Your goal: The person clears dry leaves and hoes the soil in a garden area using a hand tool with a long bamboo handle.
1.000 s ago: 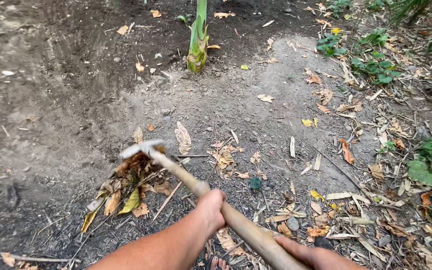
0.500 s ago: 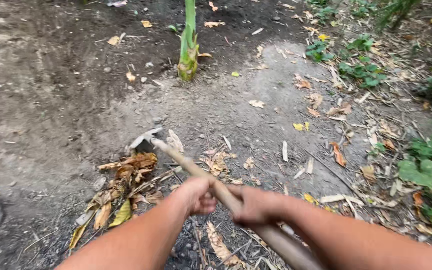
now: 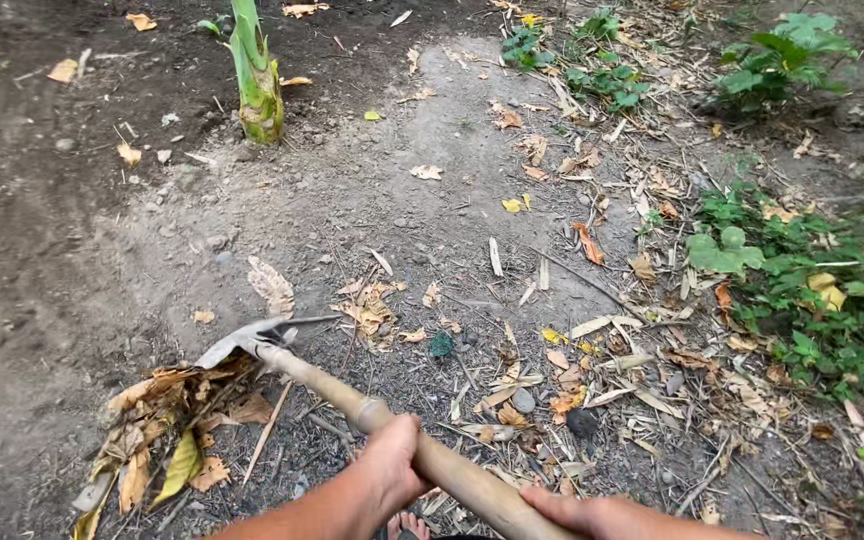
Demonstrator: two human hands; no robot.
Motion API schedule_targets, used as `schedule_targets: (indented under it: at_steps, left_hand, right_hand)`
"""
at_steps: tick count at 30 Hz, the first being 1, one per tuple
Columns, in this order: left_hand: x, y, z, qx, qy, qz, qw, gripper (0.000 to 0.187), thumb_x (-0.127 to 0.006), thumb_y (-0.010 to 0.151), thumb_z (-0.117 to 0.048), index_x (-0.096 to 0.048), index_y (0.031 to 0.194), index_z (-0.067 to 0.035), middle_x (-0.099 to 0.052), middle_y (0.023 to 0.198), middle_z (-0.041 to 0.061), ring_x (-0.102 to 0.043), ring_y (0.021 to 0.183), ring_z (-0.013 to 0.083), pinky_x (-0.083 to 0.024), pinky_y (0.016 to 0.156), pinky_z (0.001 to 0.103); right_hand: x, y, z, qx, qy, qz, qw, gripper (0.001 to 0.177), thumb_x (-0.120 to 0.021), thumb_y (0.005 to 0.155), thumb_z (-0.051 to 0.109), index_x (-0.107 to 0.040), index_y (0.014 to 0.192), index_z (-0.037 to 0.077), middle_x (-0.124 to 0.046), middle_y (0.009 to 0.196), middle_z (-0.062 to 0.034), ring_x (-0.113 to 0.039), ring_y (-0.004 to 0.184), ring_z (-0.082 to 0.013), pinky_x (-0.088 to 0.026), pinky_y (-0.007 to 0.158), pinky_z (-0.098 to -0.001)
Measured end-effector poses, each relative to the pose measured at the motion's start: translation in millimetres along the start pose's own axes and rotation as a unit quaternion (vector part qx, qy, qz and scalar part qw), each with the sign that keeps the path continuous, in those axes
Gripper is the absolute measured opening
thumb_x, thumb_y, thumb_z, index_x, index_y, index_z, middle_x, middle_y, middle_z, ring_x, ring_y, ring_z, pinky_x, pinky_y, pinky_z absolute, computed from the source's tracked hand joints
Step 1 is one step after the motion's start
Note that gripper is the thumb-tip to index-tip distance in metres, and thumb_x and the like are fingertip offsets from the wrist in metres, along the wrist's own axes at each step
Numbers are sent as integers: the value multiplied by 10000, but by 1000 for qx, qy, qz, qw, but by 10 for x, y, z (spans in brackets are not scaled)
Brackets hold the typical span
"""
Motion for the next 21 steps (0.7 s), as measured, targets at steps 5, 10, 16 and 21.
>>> schedule_targets:
  at_steps: [5,10,16,21]
  left_hand:
    - [-184,-35,-563,-129,-10,-55,990,511,-534,995,-132,-362,1468,-39,-558,1407,223,-584,1297,403,-459,1127,607]
    - [-470,224,-1632,-199,-1,-29,980,504,-435,1064,-223,-309,1503,-11,-491,1430,257,-529,1307,429,-446,1071,652]
    - [-423,226,-2105,-199,70,14,977,372,-423,1034,-224,-506,1337,-25,-640,1297,215,-658,1150,394,-539,887,619]
    - [-249,22,-1787,-163,99,38,981,314,-430,1035,-303,-613,1193,-103,-697,1188,142,-687,1099,316,-580,851,552]
  right_hand:
    - [-412,-394,579,186,-401,-48,895,776,-577,928,293,-319,1655,211,-708,1230,-23,-672,1094,-122,-533,934,-254]
    - [-1045,5,1836,294,-464,-104,829,918,-730,710,304,-406,1557,161,-781,1082,-161,-708,850,-171,-591,764,-334]
    - [-1297,682,2623,237,-482,-106,837,877,-752,735,248,-405,1536,163,-698,1207,-113,-700,994,-195,-607,802,-370]
    - [-1228,812,2551,241,-509,-121,817,841,-735,716,182,-427,1498,205,-723,1192,-110,-700,1036,-213,-591,909,-384]
Point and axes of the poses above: each hand's wrist, its own y-axis towards the middle knuckle, its own x-axis out of the back of the hand, z = x × y, the point moved 2 cm from there along y, towards the middle knuckle
